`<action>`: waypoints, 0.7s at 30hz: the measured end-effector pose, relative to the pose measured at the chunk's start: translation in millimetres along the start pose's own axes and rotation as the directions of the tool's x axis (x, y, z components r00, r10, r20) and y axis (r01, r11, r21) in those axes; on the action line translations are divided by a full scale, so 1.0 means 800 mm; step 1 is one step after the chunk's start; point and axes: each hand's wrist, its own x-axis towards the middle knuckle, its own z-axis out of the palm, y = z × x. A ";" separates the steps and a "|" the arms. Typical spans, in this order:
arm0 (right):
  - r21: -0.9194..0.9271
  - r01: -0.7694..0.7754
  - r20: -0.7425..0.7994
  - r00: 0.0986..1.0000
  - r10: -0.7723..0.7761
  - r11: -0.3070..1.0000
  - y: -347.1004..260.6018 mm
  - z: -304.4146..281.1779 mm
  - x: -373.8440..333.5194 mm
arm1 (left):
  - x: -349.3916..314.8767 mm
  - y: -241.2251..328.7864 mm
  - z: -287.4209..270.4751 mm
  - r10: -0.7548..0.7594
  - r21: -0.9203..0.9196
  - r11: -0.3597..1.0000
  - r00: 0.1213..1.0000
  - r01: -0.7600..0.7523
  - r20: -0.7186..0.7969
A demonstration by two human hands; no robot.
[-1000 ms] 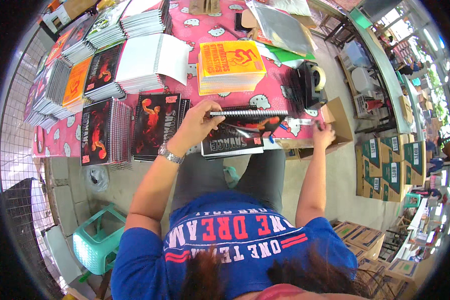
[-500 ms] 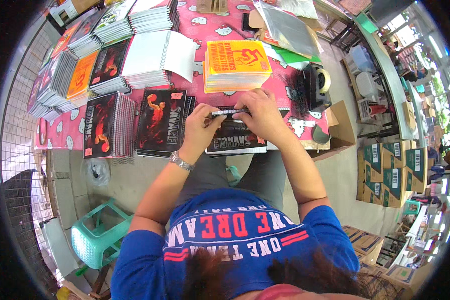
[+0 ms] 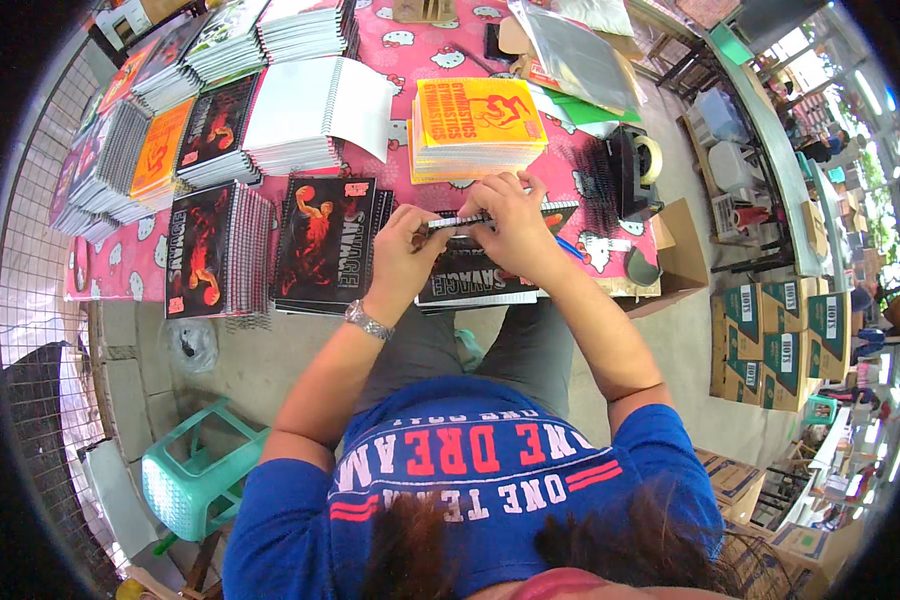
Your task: The person uses pliers to cut wire spirals from notebooks and then removes the cut wire pieces by hand.
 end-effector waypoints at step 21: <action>-0.081 -0.018 -0.170 0.986 0.004 0.997 -0.010 -0.058 -0.002 | -0.017 0.002 0.011 0.116 -0.048 0.991 0.989 -0.121 -0.095</action>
